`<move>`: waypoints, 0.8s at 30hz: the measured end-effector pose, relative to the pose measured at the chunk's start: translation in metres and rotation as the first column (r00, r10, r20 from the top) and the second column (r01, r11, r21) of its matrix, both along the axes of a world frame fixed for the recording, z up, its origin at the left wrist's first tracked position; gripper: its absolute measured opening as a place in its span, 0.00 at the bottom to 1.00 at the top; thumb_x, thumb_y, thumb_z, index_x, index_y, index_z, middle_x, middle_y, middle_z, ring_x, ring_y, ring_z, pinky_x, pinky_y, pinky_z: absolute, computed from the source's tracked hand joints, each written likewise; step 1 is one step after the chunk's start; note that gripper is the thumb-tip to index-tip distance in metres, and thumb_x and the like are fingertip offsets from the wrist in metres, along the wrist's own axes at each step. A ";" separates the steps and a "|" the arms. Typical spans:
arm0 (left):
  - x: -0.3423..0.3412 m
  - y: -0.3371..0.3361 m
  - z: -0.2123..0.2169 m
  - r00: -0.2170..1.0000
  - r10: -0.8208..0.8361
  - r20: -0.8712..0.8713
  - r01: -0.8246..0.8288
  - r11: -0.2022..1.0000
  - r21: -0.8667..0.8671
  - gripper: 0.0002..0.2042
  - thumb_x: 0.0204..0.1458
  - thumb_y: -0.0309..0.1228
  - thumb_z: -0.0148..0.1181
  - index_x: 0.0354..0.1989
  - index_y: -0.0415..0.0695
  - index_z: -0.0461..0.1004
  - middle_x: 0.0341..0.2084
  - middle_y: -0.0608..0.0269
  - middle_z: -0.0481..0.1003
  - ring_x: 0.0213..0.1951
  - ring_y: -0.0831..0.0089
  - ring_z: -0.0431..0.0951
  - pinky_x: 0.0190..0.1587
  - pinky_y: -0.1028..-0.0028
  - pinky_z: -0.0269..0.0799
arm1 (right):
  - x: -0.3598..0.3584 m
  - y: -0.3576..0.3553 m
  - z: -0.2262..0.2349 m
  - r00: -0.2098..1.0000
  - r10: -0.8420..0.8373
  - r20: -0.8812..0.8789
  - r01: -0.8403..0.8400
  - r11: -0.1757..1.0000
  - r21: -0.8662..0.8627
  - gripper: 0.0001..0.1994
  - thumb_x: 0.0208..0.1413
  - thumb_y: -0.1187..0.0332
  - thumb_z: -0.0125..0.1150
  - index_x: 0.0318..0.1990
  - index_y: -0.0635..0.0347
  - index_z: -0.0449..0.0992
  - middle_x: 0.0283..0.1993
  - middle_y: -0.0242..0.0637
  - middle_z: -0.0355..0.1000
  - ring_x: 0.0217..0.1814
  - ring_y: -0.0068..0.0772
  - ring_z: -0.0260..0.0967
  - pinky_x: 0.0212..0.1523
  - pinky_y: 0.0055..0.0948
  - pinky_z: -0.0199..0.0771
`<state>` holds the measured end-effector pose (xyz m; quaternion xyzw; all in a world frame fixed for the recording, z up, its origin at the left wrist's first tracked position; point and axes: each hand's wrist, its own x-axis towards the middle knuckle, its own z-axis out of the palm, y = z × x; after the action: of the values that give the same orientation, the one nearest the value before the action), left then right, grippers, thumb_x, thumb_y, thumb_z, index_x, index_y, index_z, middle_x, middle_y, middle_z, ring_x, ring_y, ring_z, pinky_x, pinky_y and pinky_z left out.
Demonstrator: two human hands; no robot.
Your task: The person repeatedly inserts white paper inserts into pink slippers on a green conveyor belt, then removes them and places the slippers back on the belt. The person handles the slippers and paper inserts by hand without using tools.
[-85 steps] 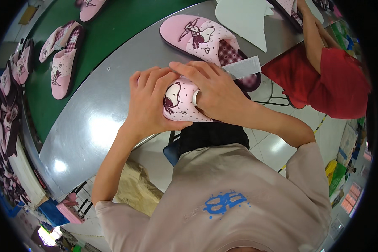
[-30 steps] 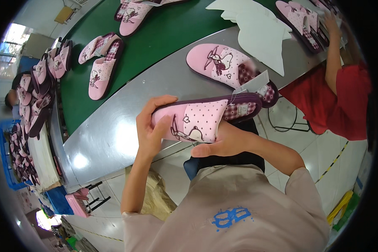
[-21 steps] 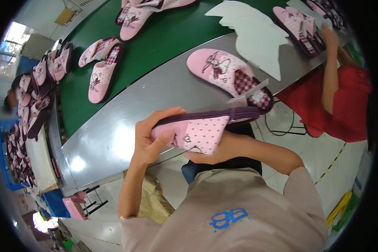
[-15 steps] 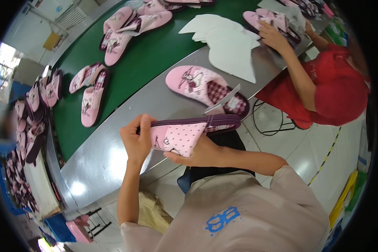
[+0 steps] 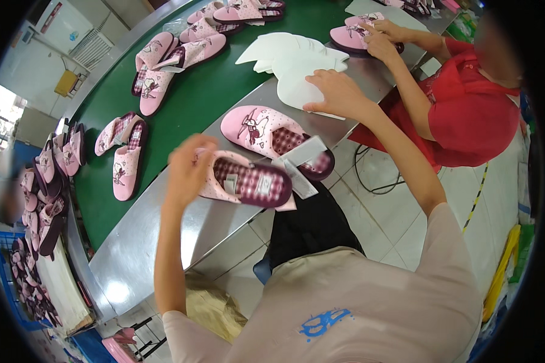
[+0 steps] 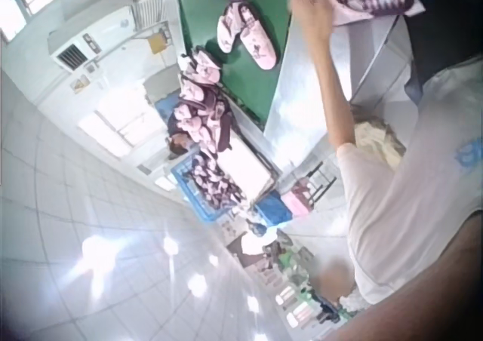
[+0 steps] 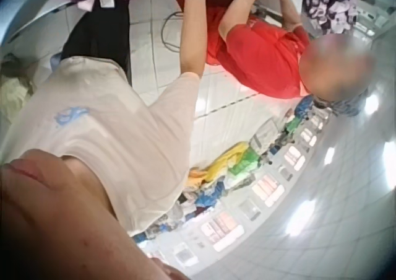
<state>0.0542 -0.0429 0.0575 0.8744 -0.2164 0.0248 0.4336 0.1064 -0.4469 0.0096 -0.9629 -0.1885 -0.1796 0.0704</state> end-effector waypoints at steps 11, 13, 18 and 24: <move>-0.018 -0.006 -0.014 0.949 -0.276 0.153 0.261 0.959 0.110 0.15 0.61 0.40 0.56 0.33 0.42 0.82 0.31 0.58 0.81 0.38 0.57 0.79 0.55 0.60 0.67 | 0.032 0.018 0.053 0.869 0.005 -0.495 -0.139 0.962 -0.234 0.46 0.47 0.36 0.73 0.68 0.57 0.75 0.57 0.49 0.79 0.57 0.53 0.79 0.56 0.48 0.79; -0.019 -0.004 -0.015 0.946 -0.289 0.148 0.279 0.957 0.080 0.14 0.61 0.39 0.55 0.34 0.42 0.82 0.31 0.58 0.82 0.37 0.57 0.79 0.54 0.60 0.68 | 0.032 0.027 0.058 0.857 -0.035 -0.514 -0.119 0.957 -0.264 0.46 0.48 0.36 0.73 0.69 0.56 0.74 0.59 0.48 0.79 0.57 0.52 0.79 0.56 0.48 0.79; -0.022 -0.005 -0.024 0.921 -0.292 0.258 0.294 0.955 0.032 0.14 0.57 0.39 0.56 0.36 0.42 0.82 0.36 0.56 0.83 0.41 0.54 0.81 0.57 0.58 0.69 | 0.070 -0.005 0.032 0.950 -0.055 -0.308 -0.015 0.976 -0.219 0.53 0.48 0.34 0.73 0.75 0.60 0.66 0.72 0.54 0.67 0.69 0.55 0.70 0.68 0.49 0.71; -0.046 -0.002 -0.037 0.910 -0.148 0.387 0.130 0.989 0.073 0.18 0.50 0.33 0.56 0.48 0.40 0.79 0.50 0.53 0.82 0.57 0.50 0.78 0.68 0.52 0.62 | 0.075 0.006 0.029 0.934 -0.134 -0.332 0.066 0.976 -0.206 0.58 0.46 0.31 0.74 0.75 0.65 0.63 0.78 0.60 0.57 0.75 0.65 0.60 0.74 0.57 0.62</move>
<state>0.0081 -0.0446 0.0205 0.8438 -0.3607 0.1630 0.3624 0.1817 -0.4411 0.0388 -0.9901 -0.1402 0.0071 0.0000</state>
